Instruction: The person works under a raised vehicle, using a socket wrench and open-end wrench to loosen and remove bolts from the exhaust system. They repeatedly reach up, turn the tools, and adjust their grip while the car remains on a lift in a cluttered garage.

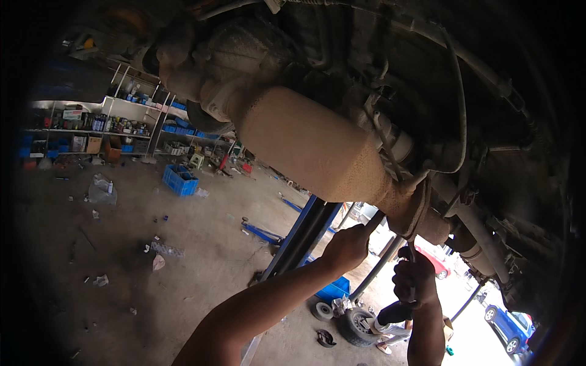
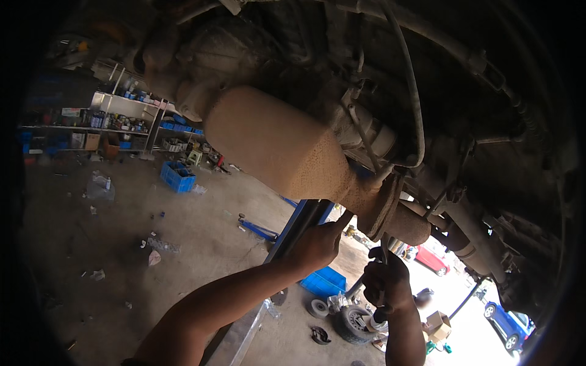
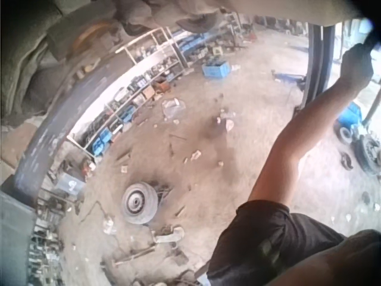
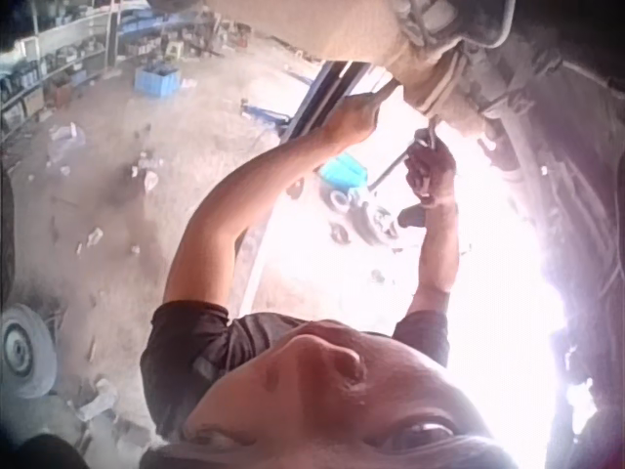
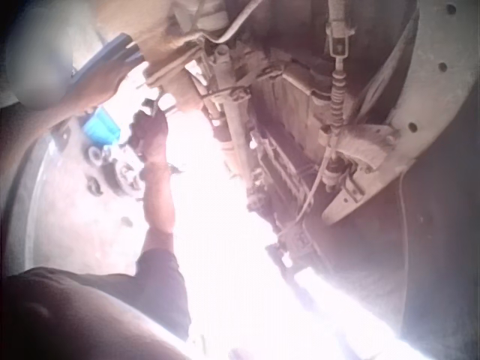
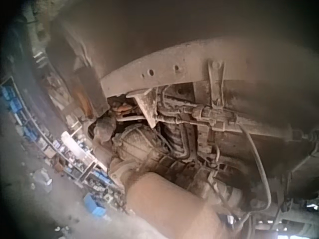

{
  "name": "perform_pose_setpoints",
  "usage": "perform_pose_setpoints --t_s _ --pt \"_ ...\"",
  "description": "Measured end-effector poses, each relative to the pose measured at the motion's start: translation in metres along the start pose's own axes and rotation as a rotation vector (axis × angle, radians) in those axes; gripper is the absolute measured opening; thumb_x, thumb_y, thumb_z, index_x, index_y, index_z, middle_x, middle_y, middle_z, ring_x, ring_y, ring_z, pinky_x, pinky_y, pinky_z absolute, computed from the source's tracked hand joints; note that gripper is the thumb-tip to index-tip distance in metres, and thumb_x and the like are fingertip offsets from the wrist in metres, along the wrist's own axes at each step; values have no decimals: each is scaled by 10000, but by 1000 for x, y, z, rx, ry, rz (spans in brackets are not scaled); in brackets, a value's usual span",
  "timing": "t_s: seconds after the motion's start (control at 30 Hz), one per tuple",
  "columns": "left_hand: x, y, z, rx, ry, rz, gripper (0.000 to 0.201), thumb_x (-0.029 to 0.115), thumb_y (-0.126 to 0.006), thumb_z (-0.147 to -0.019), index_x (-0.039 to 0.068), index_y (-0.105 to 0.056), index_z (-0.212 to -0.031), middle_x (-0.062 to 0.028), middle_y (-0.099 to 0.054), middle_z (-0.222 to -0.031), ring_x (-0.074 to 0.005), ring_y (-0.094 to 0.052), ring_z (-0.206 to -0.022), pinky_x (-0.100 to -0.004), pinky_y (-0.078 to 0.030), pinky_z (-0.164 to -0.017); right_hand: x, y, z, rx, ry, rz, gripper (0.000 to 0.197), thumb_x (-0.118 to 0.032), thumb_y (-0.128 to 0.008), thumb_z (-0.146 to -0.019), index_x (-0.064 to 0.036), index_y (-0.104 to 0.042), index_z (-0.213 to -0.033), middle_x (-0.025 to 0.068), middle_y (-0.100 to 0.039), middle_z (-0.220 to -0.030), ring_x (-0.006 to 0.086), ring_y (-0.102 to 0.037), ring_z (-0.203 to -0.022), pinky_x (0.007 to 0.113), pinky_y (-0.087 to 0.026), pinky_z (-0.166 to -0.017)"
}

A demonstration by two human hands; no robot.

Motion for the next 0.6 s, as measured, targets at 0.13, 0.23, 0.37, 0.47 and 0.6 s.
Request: perform_pose_setpoints --t_s 0.13,0.23,0.37,0.47,0.6 --pt "32 -14 4 -23 198 142 494 80 -432 -875 71 -339 -1360 -232 -535 -597 -340 -569 -543 -436 -444 -517 66 82 -80 412 824 866 211 -54 -471 -834 -10 -487 -1040 85 -477 -586 230 -464 -483 319 -386 -430" --pt "40 -12 2 44 182 212 466 96 -425 -888 66 -358 -1348 -224 -531 -568 -346 -564 -518 -436 -433 -484 67 104 -141 632 1140 1099 89 -52 -512 -771 -2 -560 -826 155 -528 -637 348 -500 -569 410 -412 -516" --pt "34 -1 1 -183 241 225 502 115 -445 -851 37 -341 -1337 -266 -598 -754 -409 -601 -685 -500 -480 -617 72 82 -122 548 981 1075 60 -45 -501 -794 -7 -500 -840 140 -506 -637 331 -497 -576 407 -405 -520" --pt "6 -24 10 34 -62 36 591 18 -467 -798 75 -317 -1366 -181 -567 -665 -330 -570 -610 -443 -475 -571 84 57 -57 266 683 547 210 20 -420 -842 -34 -410 -1044 3 -367 -601 129 -437 -515 230 -361 -458" --pt "-9 -12 2 82 -110 25 592 2 -450 -800 79 -311 -1370 -186 -570 -681 -340 -574 -630 -446 -475 -590 15 5 -3 12 24 -91 115 -35 -468 -841 -88 -432 -937 -42 -322 -484 73 -365 -374 206 -257 -307"
Point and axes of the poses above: each hand's wrist, its own z-axis away from the middle knuckle, its own y-axis out of the back of the hand, x = y × z, the point moved 4 cm from there along -z, towards the middle knuckle
